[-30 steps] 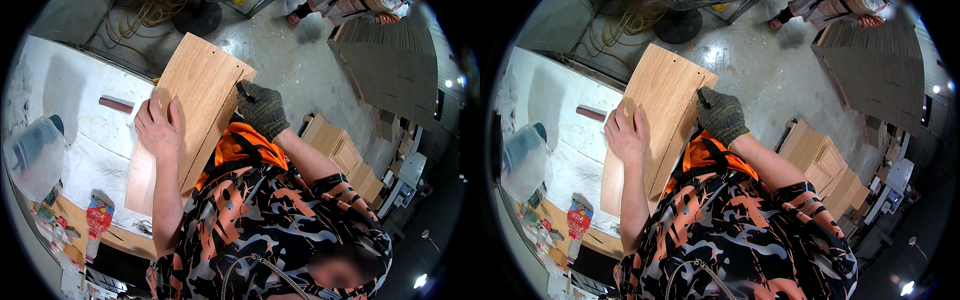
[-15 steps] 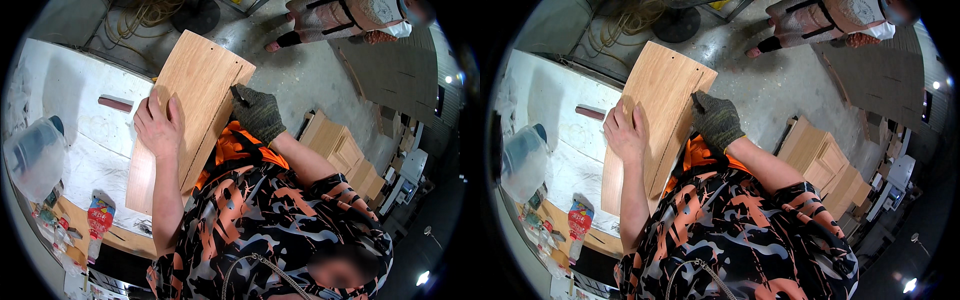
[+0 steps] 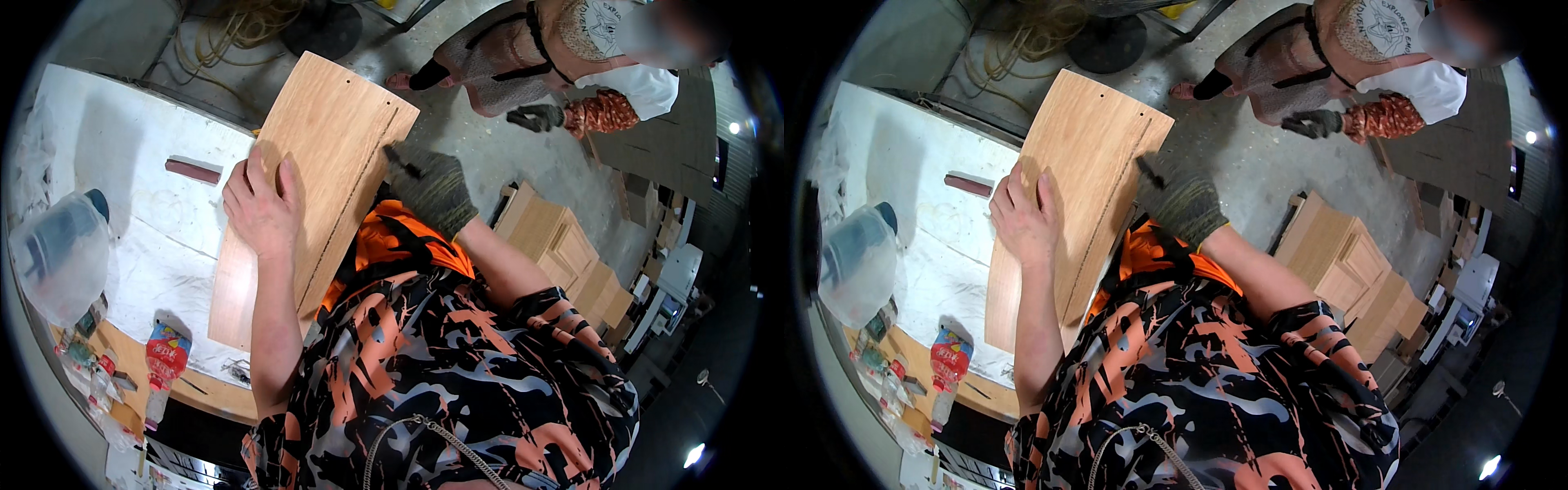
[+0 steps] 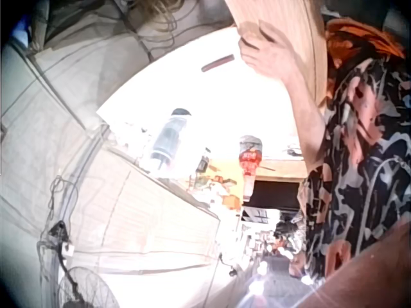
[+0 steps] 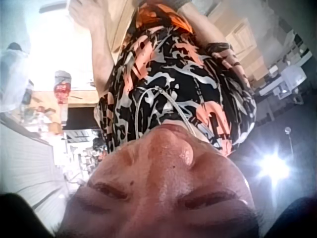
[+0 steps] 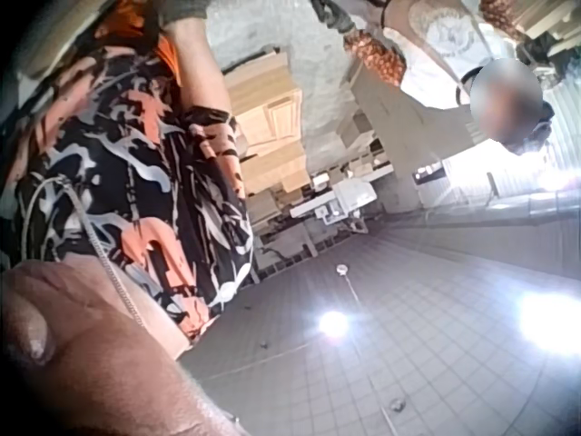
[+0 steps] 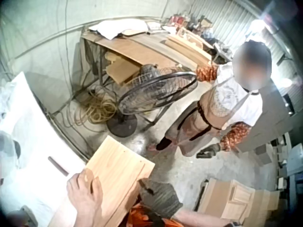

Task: The person sands the edges of wood boards by hand using a piece of sandpaper, while another person helps by holding the boards steady.

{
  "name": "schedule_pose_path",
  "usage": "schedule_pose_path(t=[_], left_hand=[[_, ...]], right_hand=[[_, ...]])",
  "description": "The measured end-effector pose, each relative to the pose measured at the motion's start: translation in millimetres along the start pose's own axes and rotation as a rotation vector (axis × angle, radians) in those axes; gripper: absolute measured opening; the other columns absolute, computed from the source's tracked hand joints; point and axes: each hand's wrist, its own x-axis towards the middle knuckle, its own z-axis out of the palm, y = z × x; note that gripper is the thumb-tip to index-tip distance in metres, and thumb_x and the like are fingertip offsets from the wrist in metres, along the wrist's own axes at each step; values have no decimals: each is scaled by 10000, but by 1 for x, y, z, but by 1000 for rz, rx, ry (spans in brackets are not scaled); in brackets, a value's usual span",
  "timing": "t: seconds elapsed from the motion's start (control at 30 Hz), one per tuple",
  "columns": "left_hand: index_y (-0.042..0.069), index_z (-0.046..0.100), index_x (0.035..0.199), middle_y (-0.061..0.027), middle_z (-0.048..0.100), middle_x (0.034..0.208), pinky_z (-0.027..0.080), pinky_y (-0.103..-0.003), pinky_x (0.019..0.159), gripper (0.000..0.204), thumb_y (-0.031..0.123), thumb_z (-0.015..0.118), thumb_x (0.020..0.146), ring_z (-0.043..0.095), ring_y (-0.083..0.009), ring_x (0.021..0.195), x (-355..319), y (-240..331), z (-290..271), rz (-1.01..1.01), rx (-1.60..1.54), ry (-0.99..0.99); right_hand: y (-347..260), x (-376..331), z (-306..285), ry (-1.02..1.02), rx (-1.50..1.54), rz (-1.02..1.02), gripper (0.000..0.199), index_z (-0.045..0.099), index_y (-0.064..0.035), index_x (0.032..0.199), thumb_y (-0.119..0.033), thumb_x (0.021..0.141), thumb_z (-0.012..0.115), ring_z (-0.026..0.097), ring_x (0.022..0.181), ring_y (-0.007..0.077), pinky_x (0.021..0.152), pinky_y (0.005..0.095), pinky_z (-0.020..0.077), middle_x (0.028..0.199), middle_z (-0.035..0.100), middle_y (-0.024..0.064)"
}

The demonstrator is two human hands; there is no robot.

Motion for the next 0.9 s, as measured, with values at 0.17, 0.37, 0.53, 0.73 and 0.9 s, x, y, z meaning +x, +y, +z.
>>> schedule_pose_path(t=[0.17,0.37,0.53,0.73,0.9], left_hand=[[111,621,1294,-130,613,1168,484,-447,892,428,375,662,959,580,-318,1065,0,0,0,-3,-14,-7],[109,623,1296,-127,612,1169,483,-443,901,430,370,664,956,579,-318,1072,0,-1,0,-6,-17,2],[109,626,1292,-118,613,1163,484,-438,894,430,369,669,952,581,-310,1063,0,-1,-1,-10,-10,-2],[110,627,1290,-116,615,1160,483,-437,884,426,364,673,951,581,-306,1055,0,-1,0,-1,-20,13],[113,628,1284,-107,616,1163,475,-436,901,417,357,675,949,579,-307,1056,1,1,-1,-22,-39,8]], right_hand=[[13,27,-13,28,25,131,332,694,-18,1203,-177,912,678,679,728,205,641,327,555,867,713,135],[11,26,-10,53,58,110,301,726,-28,1096,-232,882,675,702,907,383,808,427,566,1028,719,207],[17,25,-4,78,66,75,299,729,-35,1095,-238,882,678,699,912,379,811,430,566,1022,720,206],[7,29,-4,39,-58,66,306,724,-32,1112,-223,876,683,695,856,349,766,419,566,971,721,196],[-6,23,-3,-60,-139,40,319,689,-12,1214,-137,921,684,707,645,156,603,306,563,808,735,141]])
